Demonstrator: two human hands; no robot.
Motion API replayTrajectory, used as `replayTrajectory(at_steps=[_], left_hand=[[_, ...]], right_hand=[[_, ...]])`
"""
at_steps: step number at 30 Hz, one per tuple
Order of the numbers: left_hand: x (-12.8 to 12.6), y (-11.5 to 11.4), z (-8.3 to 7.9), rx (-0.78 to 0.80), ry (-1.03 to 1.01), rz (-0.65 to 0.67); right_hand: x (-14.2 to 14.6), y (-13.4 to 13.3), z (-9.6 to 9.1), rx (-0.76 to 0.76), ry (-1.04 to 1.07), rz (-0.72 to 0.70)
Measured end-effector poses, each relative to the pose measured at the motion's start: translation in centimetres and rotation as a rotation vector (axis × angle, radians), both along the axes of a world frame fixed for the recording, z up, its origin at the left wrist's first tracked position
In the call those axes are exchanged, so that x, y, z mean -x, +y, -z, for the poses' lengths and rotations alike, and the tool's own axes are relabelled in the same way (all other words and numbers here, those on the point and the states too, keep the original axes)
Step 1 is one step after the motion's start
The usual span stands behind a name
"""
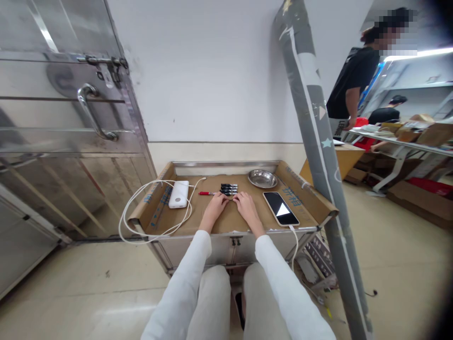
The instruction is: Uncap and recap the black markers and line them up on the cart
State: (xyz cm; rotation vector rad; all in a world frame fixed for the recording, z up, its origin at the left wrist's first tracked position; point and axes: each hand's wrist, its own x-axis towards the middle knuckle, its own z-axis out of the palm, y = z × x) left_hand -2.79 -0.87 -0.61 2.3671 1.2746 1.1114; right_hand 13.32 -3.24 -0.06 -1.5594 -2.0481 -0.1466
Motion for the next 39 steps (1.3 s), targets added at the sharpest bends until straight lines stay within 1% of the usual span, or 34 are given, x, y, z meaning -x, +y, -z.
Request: replayTrajectory(at_steps=[4, 9, 12, 16, 21, 26, 31, 35, 39], left_hand=[[0.0, 0.0, 0.0, 0.021, -0.006, -0.016], [0.0, 0.0, 0.0, 0.012, 0.011, -0.025], [0.0, 0.0, 0.0, 0.016, 0.029, -0.021], [0.0, 0.0, -0.1, 0.008, 0.013, 0.022], [0.1, -0.3, -0.7, 0.002, -0.029, 0.090], [0.1, -0.3, -0.8, 0.002, -0.060, 0.090], [-0.1, -0.2, -0.6, 0.035, -0.083, 0.087], [-0.1, -0.2, -0.7, 0.013, -0.073, 0.081], [-0.1, 0.0, -0.4, -0.003, -0.084, 0.085]], right_hand=[[0.1, -0.3, -0.3, -0.002, 0.015, -0.006], [0.1, -0.3, -0.4, 0.008, 0.104, -0.098], [0.0, -0.2, -0.1, 0.009, 0.143, -0.114], [0.0, -0.1, 0.0, 0.007, 0.163, -0.120], [0.1, -0.2, -0.1, 0.000, 0.184, -0.122], [0.1, -0.1, -0.1, 0.001, 0.209, -0.135], [0.0, 0.3, 0.2, 0.023, 0.237, -0.216], [-0.1, 0.7, 0.6, 0.017, 0.215, -0.184], [-0.1, 1.0, 0.8, 0.029, 0.165, -0.145]])
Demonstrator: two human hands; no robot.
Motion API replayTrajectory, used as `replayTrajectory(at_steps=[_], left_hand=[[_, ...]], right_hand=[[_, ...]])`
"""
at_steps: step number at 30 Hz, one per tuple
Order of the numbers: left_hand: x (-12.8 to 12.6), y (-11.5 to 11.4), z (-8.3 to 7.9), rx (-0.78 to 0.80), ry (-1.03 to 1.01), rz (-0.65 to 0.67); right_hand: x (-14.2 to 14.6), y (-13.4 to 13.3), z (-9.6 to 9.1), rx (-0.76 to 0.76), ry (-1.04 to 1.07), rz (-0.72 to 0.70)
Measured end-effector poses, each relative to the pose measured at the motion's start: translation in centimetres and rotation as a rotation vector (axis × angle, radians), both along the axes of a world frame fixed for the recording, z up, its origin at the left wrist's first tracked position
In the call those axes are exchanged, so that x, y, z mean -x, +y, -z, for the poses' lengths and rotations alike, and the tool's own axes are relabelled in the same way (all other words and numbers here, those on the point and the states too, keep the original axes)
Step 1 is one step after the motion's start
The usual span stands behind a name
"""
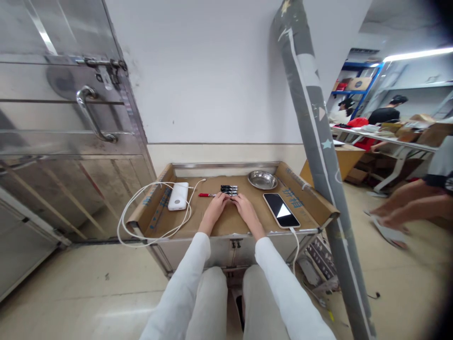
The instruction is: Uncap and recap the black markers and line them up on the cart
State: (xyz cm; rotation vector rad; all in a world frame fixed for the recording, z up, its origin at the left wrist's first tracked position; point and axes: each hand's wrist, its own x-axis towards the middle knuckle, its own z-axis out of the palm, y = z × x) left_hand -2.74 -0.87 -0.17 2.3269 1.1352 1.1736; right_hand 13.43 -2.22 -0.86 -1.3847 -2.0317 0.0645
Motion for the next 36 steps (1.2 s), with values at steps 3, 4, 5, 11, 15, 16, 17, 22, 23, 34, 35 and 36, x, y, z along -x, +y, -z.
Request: replayTrajectory(at_steps=[3, 4, 5, 11, 15, 16, 17, 22, 23, 34, 35, 36], left_hand=[[0.0, 0.2, 0.3, 0.009, -0.035, -0.003], [0.0, 0.2, 0.3, 0.010, -0.042, -0.001], [0.0, 0.2, 0.4, 0.007, -0.046, -0.002], [0.0, 0.3, 0.4, -0.012, -0.054, -0.024], [-0.2, 0.5, 0.5, 0.004, -0.052, -0.041], [-0.2, 0.6, 0.5, 0.006, -0.052, -0.041], [-0.2, 0.6, 0.5, 0.005, -0.050, -0.037], [-0.3, 0.6, 0.5, -0.014, -0.039, -0.006], [-0.3, 0.6, 0.4, -0.009, -0.031, -0.004], [-0.5, 0.0, -0.3, -0.037, 0.256, -0.062], [-0.5, 0.0, -0.2, -0.023, 0.284, -0.061], [-0.5, 0.0, -0.2, -0.003, 0.308, -0.056]], right_hand=[[0.0, 0.1, 0.0, 0.019, 0.006, -0.015], [0.1, 0.1, -0.1, 0.024, 0.023, -0.027], [0.1, 0.1, -0.1, 0.028, 0.042, -0.043], [0.0, 0.0, -0.1, 0.011, 0.102, -0.057], [0.0, -0.2, -0.2, -0.003, 0.089, -0.042], [0.0, -0.2, -0.3, -0.003, 0.084, -0.039], [0.0, -0.3, -0.4, -0.003, 0.080, -0.038], [0.2, -0.5, -0.8, 0.023, 0.094, -0.091], [0.2, -0.5, -0.8, 0.031, 0.098, -0.104], [0.1, -1.3, -1.4, -0.095, 0.073, 0.235], [0.0, -1.4, -1.4, -0.107, 0.058, 0.271], [-0.1, -1.4, -1.5, -0.116, 0.042, 0.306]])
